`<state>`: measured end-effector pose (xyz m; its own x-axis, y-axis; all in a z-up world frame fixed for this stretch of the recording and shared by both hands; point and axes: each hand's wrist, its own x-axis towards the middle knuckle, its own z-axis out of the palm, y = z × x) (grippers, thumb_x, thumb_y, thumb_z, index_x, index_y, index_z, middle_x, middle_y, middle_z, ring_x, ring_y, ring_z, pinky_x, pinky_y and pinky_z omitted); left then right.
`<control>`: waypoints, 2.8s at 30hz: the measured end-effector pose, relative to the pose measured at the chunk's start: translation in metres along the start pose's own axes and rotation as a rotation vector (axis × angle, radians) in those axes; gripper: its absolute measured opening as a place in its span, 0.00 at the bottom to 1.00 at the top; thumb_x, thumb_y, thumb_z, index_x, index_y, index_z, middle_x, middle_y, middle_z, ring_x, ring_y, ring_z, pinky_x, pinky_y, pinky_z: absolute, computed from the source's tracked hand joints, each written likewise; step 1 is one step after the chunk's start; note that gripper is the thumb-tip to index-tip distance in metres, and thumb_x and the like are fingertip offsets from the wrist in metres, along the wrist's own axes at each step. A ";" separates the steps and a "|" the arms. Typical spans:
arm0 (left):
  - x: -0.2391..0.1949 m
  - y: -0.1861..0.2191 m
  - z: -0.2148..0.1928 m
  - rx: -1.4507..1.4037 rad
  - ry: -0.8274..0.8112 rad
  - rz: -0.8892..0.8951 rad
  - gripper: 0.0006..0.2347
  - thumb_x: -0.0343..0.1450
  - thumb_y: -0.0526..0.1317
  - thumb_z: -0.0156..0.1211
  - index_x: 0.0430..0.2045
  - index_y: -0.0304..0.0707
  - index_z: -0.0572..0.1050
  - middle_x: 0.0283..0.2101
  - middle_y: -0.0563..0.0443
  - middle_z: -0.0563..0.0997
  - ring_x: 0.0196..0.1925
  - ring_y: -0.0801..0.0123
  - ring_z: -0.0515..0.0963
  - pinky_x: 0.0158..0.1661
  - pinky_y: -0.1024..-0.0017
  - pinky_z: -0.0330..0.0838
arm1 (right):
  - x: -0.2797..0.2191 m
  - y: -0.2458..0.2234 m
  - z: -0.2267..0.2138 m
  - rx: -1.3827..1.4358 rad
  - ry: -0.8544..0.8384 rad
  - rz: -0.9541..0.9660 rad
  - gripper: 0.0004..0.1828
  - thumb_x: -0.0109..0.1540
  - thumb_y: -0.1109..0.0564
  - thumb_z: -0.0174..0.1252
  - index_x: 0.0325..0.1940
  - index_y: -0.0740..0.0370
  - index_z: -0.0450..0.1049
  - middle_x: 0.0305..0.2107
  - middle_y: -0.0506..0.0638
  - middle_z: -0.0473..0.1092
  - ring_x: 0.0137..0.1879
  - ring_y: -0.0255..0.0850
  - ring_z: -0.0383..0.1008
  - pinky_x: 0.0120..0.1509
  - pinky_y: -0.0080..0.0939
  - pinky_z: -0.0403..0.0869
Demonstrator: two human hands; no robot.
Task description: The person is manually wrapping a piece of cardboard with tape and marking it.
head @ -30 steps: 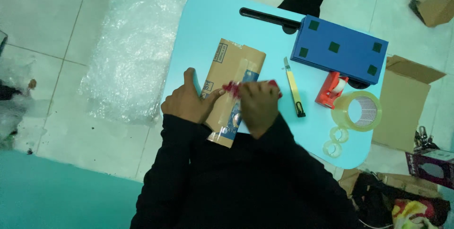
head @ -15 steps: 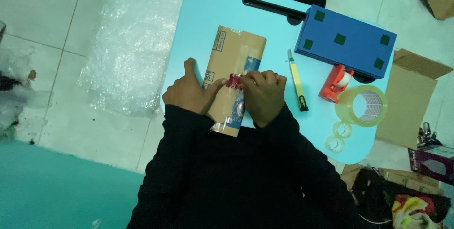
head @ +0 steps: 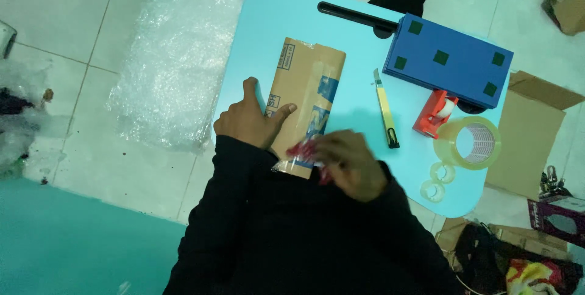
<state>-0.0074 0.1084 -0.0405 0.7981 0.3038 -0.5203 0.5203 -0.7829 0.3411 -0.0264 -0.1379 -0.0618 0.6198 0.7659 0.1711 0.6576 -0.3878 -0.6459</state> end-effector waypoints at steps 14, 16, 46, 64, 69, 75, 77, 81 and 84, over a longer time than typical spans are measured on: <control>0.017 -0.016 0.055 0.074 0.471 0.550 0.31 0.73 0.55 0.57 0.72 0.52 0.60 0.72 0.35 0.61 0.73 0.39 0.58 0.64 0.43 0.54 | 0.035 0.032 0.018 -0.373 0.176 0.252 0.12 0.63 0.61 0.62 0.50 0.64 0.77 0.40 0.54 0.73 0.40 0.52 0.71 0.45 0.52 0.70; 0.021 -0.022 0.061 0.060 0.422 0.555 0.29 0.74 0.54 0.54 0.72 0.53 0.59 0.74 0.36 0.57 0.76 0.39 0.52 0.66 0.42 0.49 | 0.025 0.024 0.026 -0.382 0.190 0.204 0.12 0.61 0.61 0.62 0.49 0.62 0.77 0.41 0.53 0.73 0.42 0.52 0.72 0.47 0.52 0.70; 0.026 -0.019 0.064 0.077 0.342 0.539 0.27 0.77 0.54 0.47 0.73 0.52 0.58 0.75 0.35 0.52 0.78 0.44 0.49 0.69 0.37 0.37 | 0.077 0.042 0.009 -0.403 0.141 0.159 0.10 0.66 0.64 0.55 0.50 0.69 0.76 0.38 0.59 0.71 0.42 0.53 0.71 0.48 0.51 0.71; 0.026 -0.017 0.064 0.074 0.320 0.542 0.26 0.77 0.53 0.46 0.72 0.51 0.58 0.75 0.34 0.51 0.77 0.45 0.47 0.68 0.36 0.35 | 0.136 0.084 0.015 -0.391 0.181 0.333 0.10 0.68 0.60 0.55 0.51 0.64 0.78 0.41 0.55 0.71 0.47 0.52 0.72 0.51 0.49 0.74; 0.024 -0.019 0.066 0.065 0.355 0.560 0.26 0.77 0.53 0.45 0.72 0.51 0.58 0.76 0.36 0.52 0.78 0.46 0.47 0.69 0.37 0.37 | 0.142 0.091 0.011 -0.347 0.226 0.237 0.11 0.66 0.62 0.55 0.52 0.64 0.78 0.41 0.56 0.73 0.47 0.53 0.73 0.54 0.50 0.75; 0.024 -0.020 0.062 0.047 0.329 0.546 0.26 0.78 0.54 0.45 0.72 0.53 0.58 0.76 0.37 0.52 0.78 0.46 0.49 0.69 0.37 0.37 | 0.124 0.087 -0.030 -0.009 0.381 0.325 0.09 0.68 0.59 0.56 0.48 0.68 0.76 0.41 0.60 0.74 0.44 0.51 0.79 0.50 0.48 0.77; 0.026 -0.019 0.060 0.090 0.324 0.552 0.26 0.77 0.54 0.45 0.72 0.51 0.58 0.74 0.34 0.52 0.76 0.43 0.49 0.67 0.37 0.37 | 0.112 0.074 -0.040 -0.093 0.310 0.488 0.10 0.66 0.58 0.58 0.45 0.68 0.77 0.38 0.61 0.74 0.41 0.52 0.78 0.47 0.50 0.76; 0.022 -0.019 0.061 0.048 0.352 0.544 0.26 0.77 0.53 0.46 0.72 0.51 0.58 0.75 0.35 0.53 0.77 0.46 0.50 0.68 0.37 0.37 | 0.103 0.076 -0.022 -0.165 0.104 0.498 0.08 0.66 0.58 0.57 0.44 0.63 0.79 0.38 0.61 0.74 0.43 0.54 0.77 0.48 0.52 0.75; 0.025 -0.017 0.058 0.055 0.338 0.543 0.26 0.77 0.53 0.46 0.72 0.51 0.58 0.75 0.35 0.53 0.77 0.44 0.49 0.68 0.37 0.37 | 0.110 0.078 -0.007 -0.218 0.158 0.347 0.09 0.67 0.58 0.58 0.46 0.67 0.77 0.36 0.60 0.72 0.44 0.57 0.74 0.49 0.54 0.73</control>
<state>-0.0144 0.0976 -0.1046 1.0000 0.0035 -0.0059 0.0057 -0.8976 0.4409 0.0959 -0.0878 -0.0878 0.8669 0.4895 0.0941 0.4629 -0.7205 -0.5164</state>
